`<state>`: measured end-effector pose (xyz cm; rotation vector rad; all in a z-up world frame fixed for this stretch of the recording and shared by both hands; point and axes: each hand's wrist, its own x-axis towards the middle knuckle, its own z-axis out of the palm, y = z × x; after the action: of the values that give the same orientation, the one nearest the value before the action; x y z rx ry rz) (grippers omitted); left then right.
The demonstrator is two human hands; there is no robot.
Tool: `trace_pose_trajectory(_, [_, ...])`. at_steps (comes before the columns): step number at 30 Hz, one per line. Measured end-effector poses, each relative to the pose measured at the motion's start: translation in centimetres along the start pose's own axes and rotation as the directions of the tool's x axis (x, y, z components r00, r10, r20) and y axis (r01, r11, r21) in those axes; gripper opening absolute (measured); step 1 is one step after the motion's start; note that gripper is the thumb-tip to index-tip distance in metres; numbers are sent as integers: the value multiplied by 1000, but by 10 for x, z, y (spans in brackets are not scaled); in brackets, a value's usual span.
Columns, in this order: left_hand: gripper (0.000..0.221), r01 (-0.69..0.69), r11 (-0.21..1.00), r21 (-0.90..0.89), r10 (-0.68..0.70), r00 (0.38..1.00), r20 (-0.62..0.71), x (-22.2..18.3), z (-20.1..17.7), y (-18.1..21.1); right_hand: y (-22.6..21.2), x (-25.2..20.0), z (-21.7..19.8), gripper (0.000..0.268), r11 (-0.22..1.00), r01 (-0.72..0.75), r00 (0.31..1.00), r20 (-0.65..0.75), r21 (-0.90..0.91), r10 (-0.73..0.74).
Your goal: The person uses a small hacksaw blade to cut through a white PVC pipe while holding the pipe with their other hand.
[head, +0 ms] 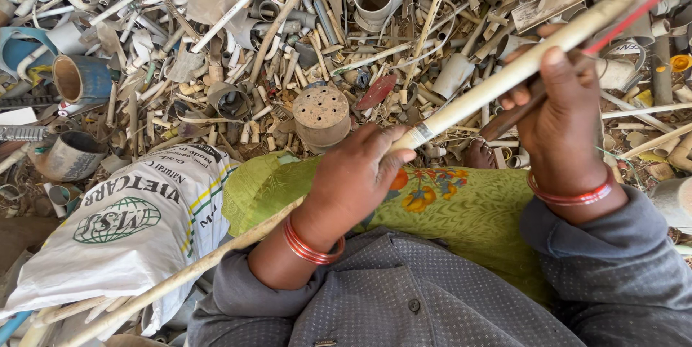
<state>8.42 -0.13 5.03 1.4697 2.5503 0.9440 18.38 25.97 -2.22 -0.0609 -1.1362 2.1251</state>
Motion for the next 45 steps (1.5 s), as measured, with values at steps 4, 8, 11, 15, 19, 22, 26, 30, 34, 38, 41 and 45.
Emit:
trace_pose_trajectory(4, [32, -15, 999, -30, 14, 1000, -18, -2, -1, -6, 7, 7, 6, 36, 993, -112, 993, -14, 46, 113])
trace_pose_trajectory(8, [31, -14, 999, -35, 14, 1000, -27, -5, 1, -5, 11, 5, 4, 32, 993, -111, 993, -26, 31, 112])
trace_pose_trajectory(11, [35, -22, 999, -25, 21, 1000, -19, -6, 1, -5, 11, 4, 0, 31, 993, -115, 993, -37, -3, 115])
trace_pose_trajectory(15, [41, 5, 999, 53, -5, 1000, 0, -8, 8, -15, 14, 8, -6, 32, 978, -127, 992, -32, -167, 123])
trace_pose_trajectory(19, [43, 80, 992, 95, -80, 997, -1, -3, 20, -35, 13, 17, -9, 37, 852, -209, 976, -44, -481, 215])
trace_pose_trajectory(22, [42, 112, 983, 148, -114, 993, 5, 2, 28, -52, 19, 5, 1, 43, 716, -294, 946, -88, -634, 311])
trace_pose_trajectory(26, [38, 189, 965, 184, -197, 980, 30, 15, 45, -68, 35, -14, 19, 37, 554, -274, 926, -59, -786, 374])
trace_pose_trajectory(30, [37, 178, 971, 157, -174, 984, -39, 26, 74, -75, 42, -22, 28, 31, 453, -189, 934, -17, -871, 356])
trace_pose_trajectory(34, [35, 103, 991, 79, -93, 987, -129, 17, 100, -81, 46, -27, 30, 27, 375, -254, 915, -96, -892, 391])
trace_pose_trajectory(38, [34, 156, 987, 45, -154, 987, -42, 11, 110, -86, 55, -30, 30, 27, 302, -245, 904, -105, -921, 414])
trace_pose_trajectory(41, [36, 159, 987, -2, -159, 985, -68, 8, 110, -82, 62, -30, 30, 26, 292, -221, 904, -83, -930, 420])
trace_pose_trajectory(45, [37, 197, 980, -19, -198, 980, -20, 9, 109, -80, 68, -30, 30, 25, 269, -198, 903, -68, -942, 425])
